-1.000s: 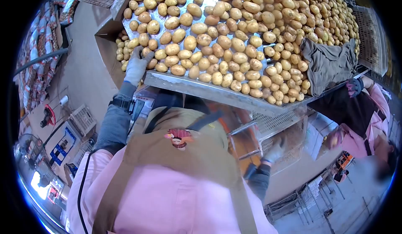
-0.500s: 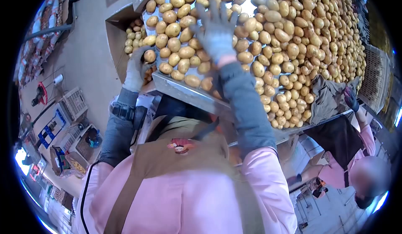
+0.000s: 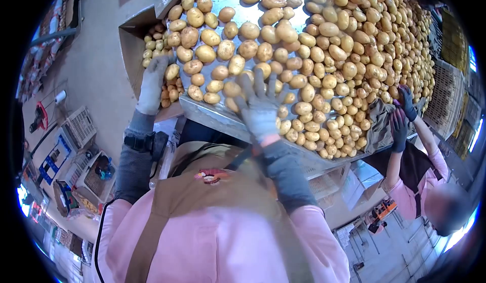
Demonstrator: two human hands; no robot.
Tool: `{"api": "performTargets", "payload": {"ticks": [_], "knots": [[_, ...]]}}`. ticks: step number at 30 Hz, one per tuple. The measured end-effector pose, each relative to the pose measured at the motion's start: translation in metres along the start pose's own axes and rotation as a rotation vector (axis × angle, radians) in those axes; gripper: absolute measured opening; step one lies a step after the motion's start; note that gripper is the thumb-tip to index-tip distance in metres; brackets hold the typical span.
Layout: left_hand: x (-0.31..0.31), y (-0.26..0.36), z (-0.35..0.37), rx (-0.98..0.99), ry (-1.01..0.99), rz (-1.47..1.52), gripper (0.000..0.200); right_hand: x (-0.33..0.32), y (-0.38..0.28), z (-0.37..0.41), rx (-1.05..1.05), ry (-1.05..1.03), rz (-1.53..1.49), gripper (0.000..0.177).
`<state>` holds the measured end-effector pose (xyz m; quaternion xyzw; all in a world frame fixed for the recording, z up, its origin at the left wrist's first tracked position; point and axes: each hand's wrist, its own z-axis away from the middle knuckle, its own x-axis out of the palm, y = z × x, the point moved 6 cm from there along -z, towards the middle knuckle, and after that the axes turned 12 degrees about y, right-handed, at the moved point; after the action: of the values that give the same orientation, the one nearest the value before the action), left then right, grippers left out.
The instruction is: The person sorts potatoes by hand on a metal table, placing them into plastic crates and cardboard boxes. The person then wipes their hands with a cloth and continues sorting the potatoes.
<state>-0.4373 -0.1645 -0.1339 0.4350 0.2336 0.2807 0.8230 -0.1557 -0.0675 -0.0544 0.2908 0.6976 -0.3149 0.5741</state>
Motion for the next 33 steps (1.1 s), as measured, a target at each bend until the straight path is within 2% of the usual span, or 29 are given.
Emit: {"api": "performTargets", "payload": {"ticks": [2,3,6,7,9,11,12,13,14,15,16,17,18,19,21,23,24,25,27,31,33], "knots": [[0.016,0.032,0.005,0.050,0.078,0.093,0.042,0.000,-0.027,-0.020,-0.054,-0.050,-0.162,0.060],[0.024,0.049,0.004,0.083,0.117,0.143,0.042,-0.001,-0.041,-0.036,-0.289,-0.031,-0.317,0.056],[0.030,0.064,-0.021,0.174,0.199,-0.086,0.046,0.039,-0.007,-0.093,-0.125,-0.254,-0.192,0.049],[0.027,0.056,-0.033,0.170,0.250,-0.041,0.055,0.052,0.043,-0.121,0.041,-0.238,-0.202,0.045],[0.028,0.048,-0.055,0.189,0.275,-0.129,0.058,0.040,0.082,-0.165,0.230,0.045,-0.327,0.039],[0.032,0.049,-0.060,0.233,0.318,-0.246,0.059,0.026,0.063,-0.185,0.188,0.206,-0.338,0.039],[0.037,0.051,-0.058,0.258,0.358,-0.314,0.059,0.039,0.037,-0.185,0.122,0.080,-0.239,0.042],[0.040,0.051,-0.053,0.275,0.399,-0.384,0.058,0.025,-0.002,-0.174,-0.130,0.100,-0.110,0.044],[0.041,0.052,-0.050,0.296,0.441,-0.455,0.058,0.014,-0.022,-0.151,-0.187,0.309,-0.136,0.044],[0.041,0.055,-0.042,0.283,0.330,-0.363,0.045,-0.003,-0.036,-0.136,-0.231,0.358,-0.198,0.037],[0.039,0.061,-0.031,0.376,0.313,-0.418,0.041,0.015,-0.036,-0.118,-0.226,0.115,-0.342,0.035],[0.040,0.064,-0.018,0.467,0.287,-0.471,0.037,0.013,-0.033,-0.085,-0.283,0.187,-0.389,0.040],[0.041,0.066,-0.005,0.558,0.260,-0.519,0.033,-0.005,-0.025,-0.062,-0.308,0.318,-0.369,0.034],[0.039,0.066,0.005,0.642,0.275,-0.477,0.031,-0.025,-0.017,-0.049,-0.208,0.229,-0.360,0.032],[0.030,0.050,0.011,0.509,0.293,-0.335,0.032,-0.023,0.029,-0.013,-0.040,0.235,-0.274,0.038],[0.029,0.038,0.011,0.412,0.239,-0.203,0.038,-0.042,0.012,0.000,-0.001,0.179,-0.189,0.043],[0.033,0.041,0.011,0.501,0.205,-0.333,0.041,-0.045,0.001,0.004,0.024,0.148,-0.144,0.046],[0.037,0.043,0.010,0.589,0.169,-0.461,0.043,-0.025,-0.020,0.014,-0.054,0.015,-0.146,0.053],[0.048,0.053,0.014,0.742,0.085,-0.700,0.049,-0.016,-0.044,0.000,-0.129,0.046,-0.228,0.051],[0.046,0.069,0.012,0.640,0.006,-0.900,0.047,0.007,-0.019,-0.067,-0.183,0.169,-0.334,0.049],[0.031,0.067,0.016,0.626,0.102,-0.779,0.044,0.001,0.013,-0.107,-0.104,0.286,-0.428,0.035]]}}
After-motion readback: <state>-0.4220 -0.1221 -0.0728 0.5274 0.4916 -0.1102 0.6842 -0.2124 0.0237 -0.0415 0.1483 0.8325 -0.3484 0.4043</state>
